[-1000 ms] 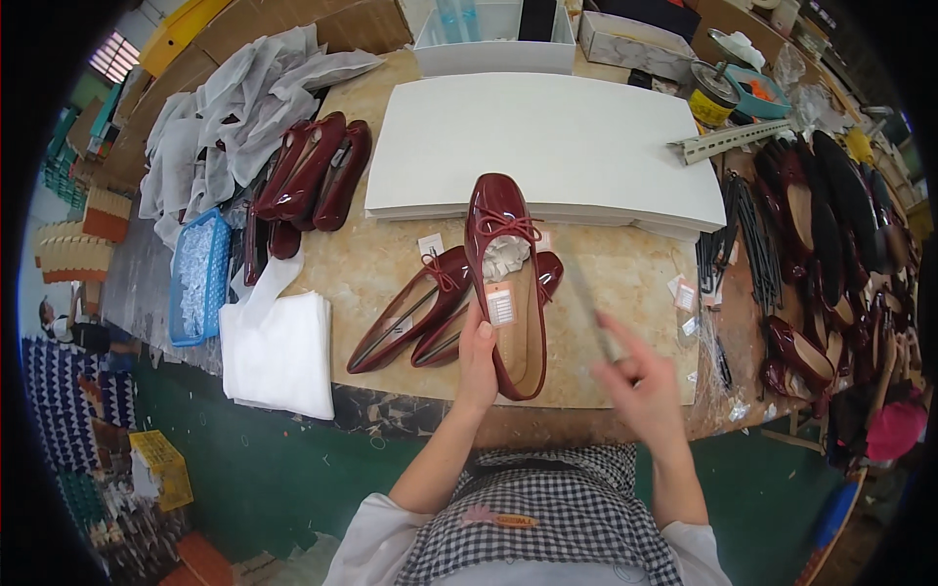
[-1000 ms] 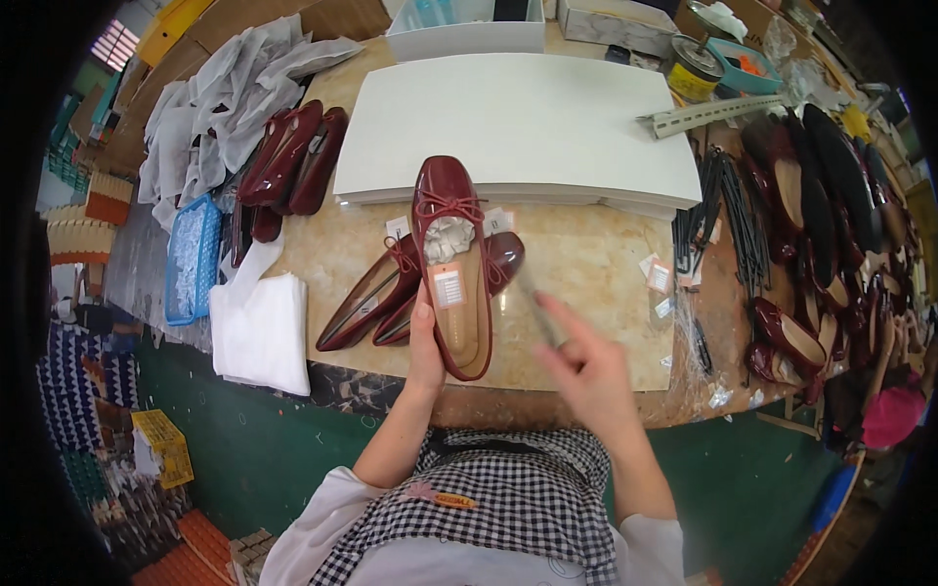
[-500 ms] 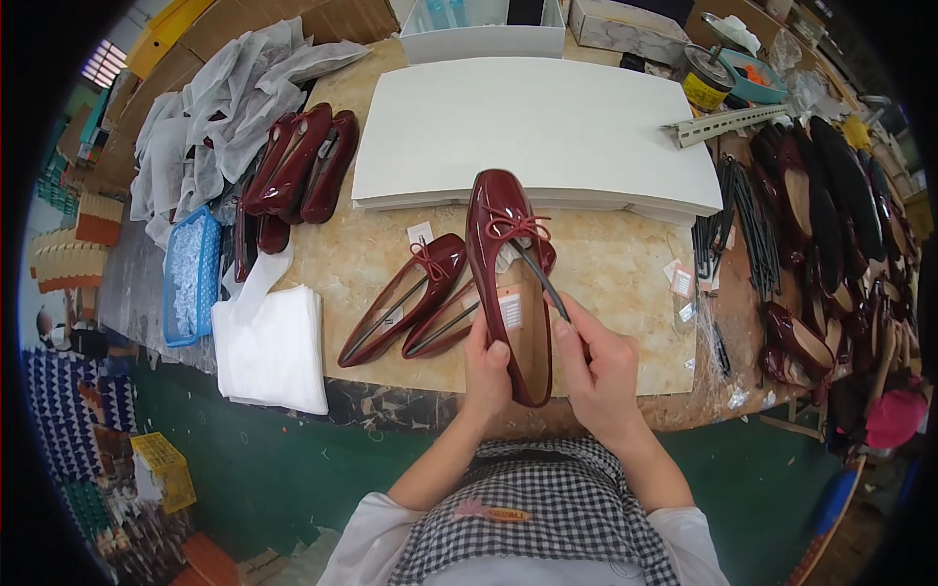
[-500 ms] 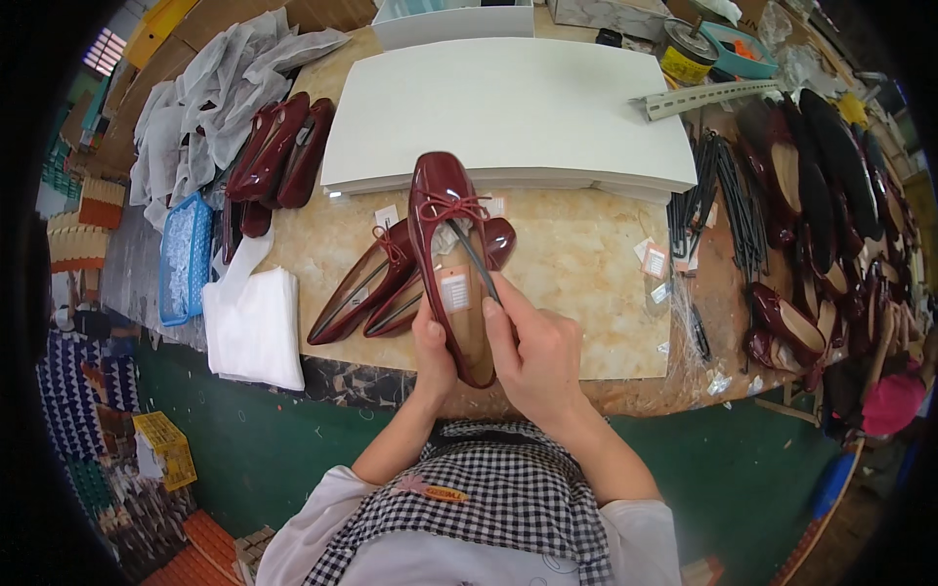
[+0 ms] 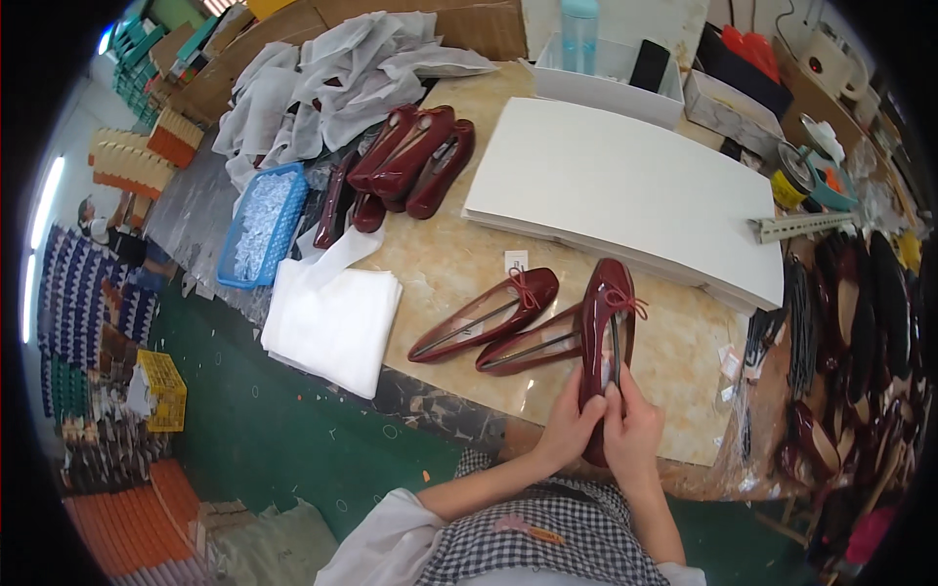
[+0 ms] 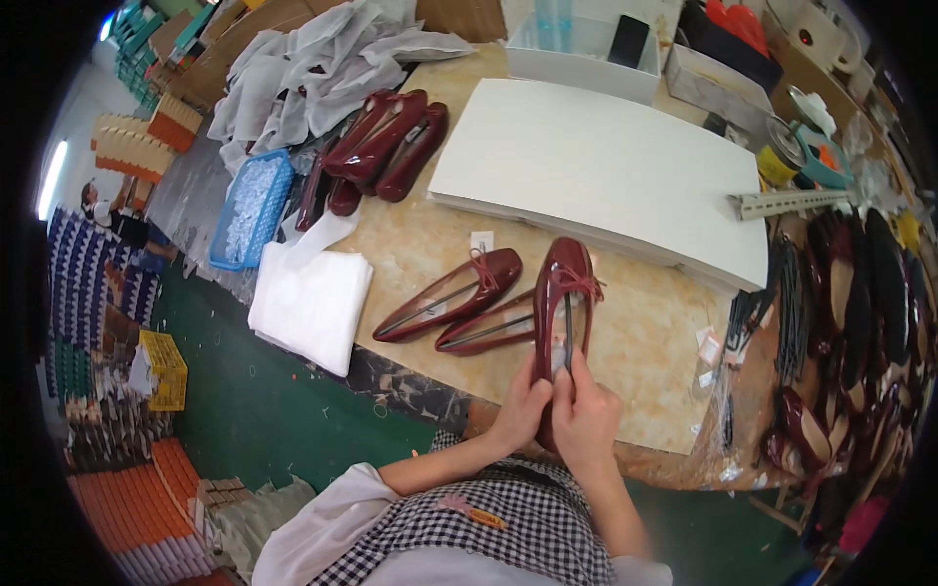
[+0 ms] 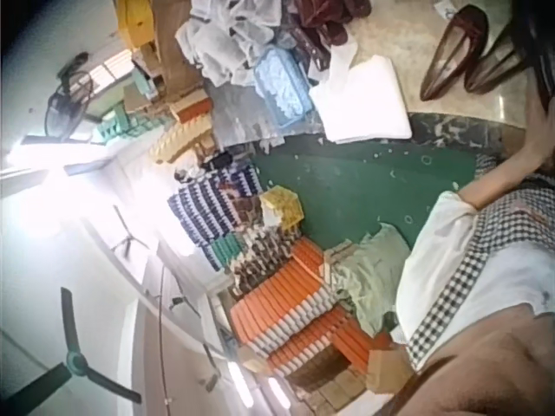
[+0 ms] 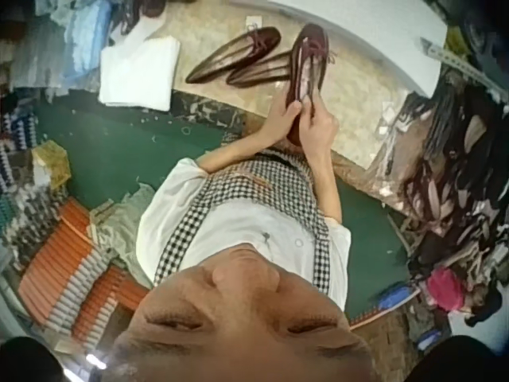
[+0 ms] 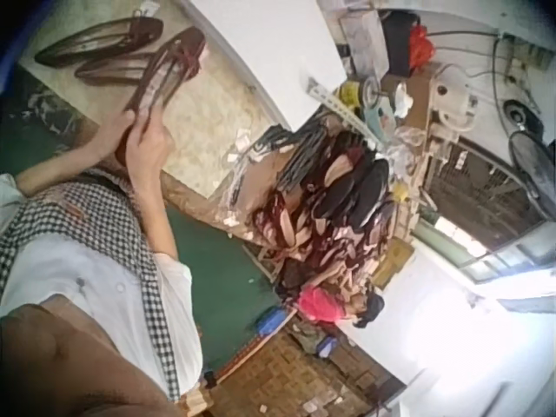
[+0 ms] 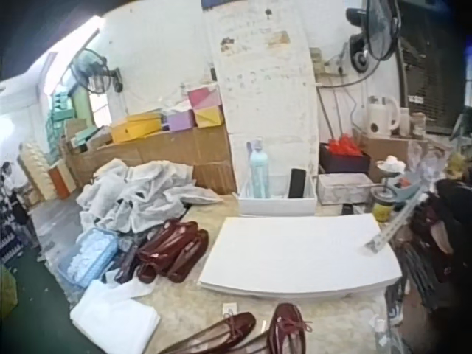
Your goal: The person wipes the exterior and interior of maroon patent leather shoes using a white cloth. They repeatedly pick up shoes from a table, clean them, and place them back down. The person also uses a metal tool to adjust the shoe shape or remove debris from the interior.
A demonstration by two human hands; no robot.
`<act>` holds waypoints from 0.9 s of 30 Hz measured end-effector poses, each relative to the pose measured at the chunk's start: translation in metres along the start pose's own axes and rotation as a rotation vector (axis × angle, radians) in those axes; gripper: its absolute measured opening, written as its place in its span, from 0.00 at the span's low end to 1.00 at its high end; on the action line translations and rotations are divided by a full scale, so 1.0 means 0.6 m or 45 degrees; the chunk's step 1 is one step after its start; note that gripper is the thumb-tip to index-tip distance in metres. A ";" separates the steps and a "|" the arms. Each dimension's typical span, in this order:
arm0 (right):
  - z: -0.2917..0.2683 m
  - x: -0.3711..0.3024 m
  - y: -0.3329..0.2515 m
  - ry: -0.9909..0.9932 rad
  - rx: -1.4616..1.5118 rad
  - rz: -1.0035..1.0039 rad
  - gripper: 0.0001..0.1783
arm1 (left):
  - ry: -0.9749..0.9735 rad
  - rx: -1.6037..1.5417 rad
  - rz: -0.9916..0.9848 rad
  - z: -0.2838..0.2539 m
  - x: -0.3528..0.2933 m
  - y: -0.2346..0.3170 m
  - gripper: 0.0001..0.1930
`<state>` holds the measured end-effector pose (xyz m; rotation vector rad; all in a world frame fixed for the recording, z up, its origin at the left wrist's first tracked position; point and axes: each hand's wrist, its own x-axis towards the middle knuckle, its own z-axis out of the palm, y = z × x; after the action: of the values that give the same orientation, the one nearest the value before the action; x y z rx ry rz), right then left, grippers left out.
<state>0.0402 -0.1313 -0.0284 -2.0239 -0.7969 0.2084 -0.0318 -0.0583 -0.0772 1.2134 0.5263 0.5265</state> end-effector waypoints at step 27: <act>-0.249 -0.029 0.122 0.024 -0.234 0.483 0.18 | 0.535 2.203 0.340 -0.833 0.631 0.433 0.16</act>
<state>0.1251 -0.2737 -0.0064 -2.3378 -0.4254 0.3400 -0.0840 0.6138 0.0040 2.8654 1.2914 0.5034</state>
